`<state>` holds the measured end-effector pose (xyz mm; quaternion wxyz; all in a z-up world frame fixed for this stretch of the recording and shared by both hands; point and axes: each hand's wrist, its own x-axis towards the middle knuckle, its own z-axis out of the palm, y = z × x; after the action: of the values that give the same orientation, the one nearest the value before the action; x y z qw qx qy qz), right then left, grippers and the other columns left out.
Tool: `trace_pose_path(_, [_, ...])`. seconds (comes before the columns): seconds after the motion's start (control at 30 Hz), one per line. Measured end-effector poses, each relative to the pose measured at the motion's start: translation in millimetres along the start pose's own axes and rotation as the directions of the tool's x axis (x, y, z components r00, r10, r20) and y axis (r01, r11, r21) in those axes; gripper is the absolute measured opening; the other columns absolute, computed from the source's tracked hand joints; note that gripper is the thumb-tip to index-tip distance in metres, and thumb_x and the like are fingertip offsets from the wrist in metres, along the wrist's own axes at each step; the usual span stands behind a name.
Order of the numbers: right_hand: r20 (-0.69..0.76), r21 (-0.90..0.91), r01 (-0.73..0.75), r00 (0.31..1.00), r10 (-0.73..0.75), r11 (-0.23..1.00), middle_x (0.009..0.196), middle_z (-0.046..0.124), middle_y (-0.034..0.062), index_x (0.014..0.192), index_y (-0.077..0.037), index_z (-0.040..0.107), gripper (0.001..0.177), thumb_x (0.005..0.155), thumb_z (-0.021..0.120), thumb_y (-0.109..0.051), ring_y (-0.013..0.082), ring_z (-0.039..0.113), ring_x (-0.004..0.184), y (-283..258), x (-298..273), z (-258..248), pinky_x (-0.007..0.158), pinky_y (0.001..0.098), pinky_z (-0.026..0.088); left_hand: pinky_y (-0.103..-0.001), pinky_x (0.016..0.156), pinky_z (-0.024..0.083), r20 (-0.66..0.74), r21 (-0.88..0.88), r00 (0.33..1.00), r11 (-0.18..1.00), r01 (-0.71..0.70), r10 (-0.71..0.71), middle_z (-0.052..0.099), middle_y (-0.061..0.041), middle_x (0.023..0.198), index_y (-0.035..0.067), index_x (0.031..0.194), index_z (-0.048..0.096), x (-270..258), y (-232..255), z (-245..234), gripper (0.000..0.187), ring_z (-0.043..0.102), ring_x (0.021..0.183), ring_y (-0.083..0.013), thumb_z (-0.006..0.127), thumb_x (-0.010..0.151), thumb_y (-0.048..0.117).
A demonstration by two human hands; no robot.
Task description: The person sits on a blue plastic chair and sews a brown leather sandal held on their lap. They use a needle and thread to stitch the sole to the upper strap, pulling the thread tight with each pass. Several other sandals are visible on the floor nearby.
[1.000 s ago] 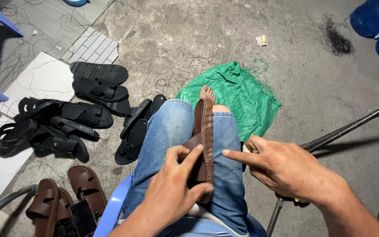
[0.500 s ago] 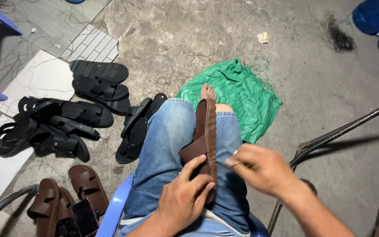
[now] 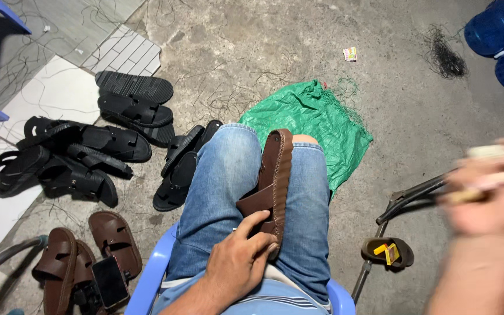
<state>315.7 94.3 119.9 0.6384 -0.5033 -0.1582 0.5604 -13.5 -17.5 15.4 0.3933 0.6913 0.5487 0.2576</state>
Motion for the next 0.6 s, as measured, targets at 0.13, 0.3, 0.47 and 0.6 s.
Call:
trace_pose_path(0.13, [0.256,-0.94,0.339,0.755,-0.604,0.026,0.081,0.041,0.0066,0.128,-0.004,0.053,0.039,0.091,0.055,0.005,0.0133,0.038,0.068,-15,96,-181,0.048,0.0286,0.025,-0.048,0.053,0.051,0.013,-0.028,1.0,1.0,0.008,-0.008,0.048,0.001,0.131,0.022,0.085,0.065,4,-1,0,0.01,0.066,0.076,-0.0304,0.056,0.081,0.025])
trace_pose_path(0.3, [0.879,-0.474,0.881,0.472,-0.07,-0.005,0.108,0.065,0.007,0.071,-0.017,0.062,0.014,0.066,0.059,-0.004,0.0254,0.057,0.108,109,-27,-14,0.102,0.0468,0.033,-0.05,0.067,0.054,0.058,-0.112,0.998,0.994,0.011,-0.005,0.043,-0.006,0.132,0.022,0.115,0.055,0,7,-11,0.034,0.062,0.098,-0.03,0.056,0.083,0.034])
trace_pose_path(0.47, [0.766,-0.629,0.777,0.613,0.192,0.031,0.1,0.06,0.0031,0.101,-0.017,0.06,0.018,0.085,0.055,-0.026,0.0204,0.063,0.084,151,-49,23,0.066,0.0339,0.051,-0.047,0.081,0.047,0.121,0.041,0.967,0.974,0.222,-0.225,0.052,-0.003,0.119,0.021,0.122,0.047,-10,-14,-12,0.04,0.055,0.107,-0.027,0.046,0.086,0.039])
trace_pose_path(0.6, [0.65,-0.759,0.602,0.717,0.25,0.249,0.07,0.065,-0.0054,0.086,-0.014,0.065,0.014,0.084,0.056,-0.025,0.0075,0.057,0.058,161,-40,29,0.058,0.0228,0.044,-0.049,0.071,0.045,0.403,0.242,0.85,0.935,0.259,-0.34,0.059,-0.002,0.094,0.03,0.109,0.058,-9,-20,-25,0.027,0.059,0.089,-0.0314,0.042,0.088,0.031])
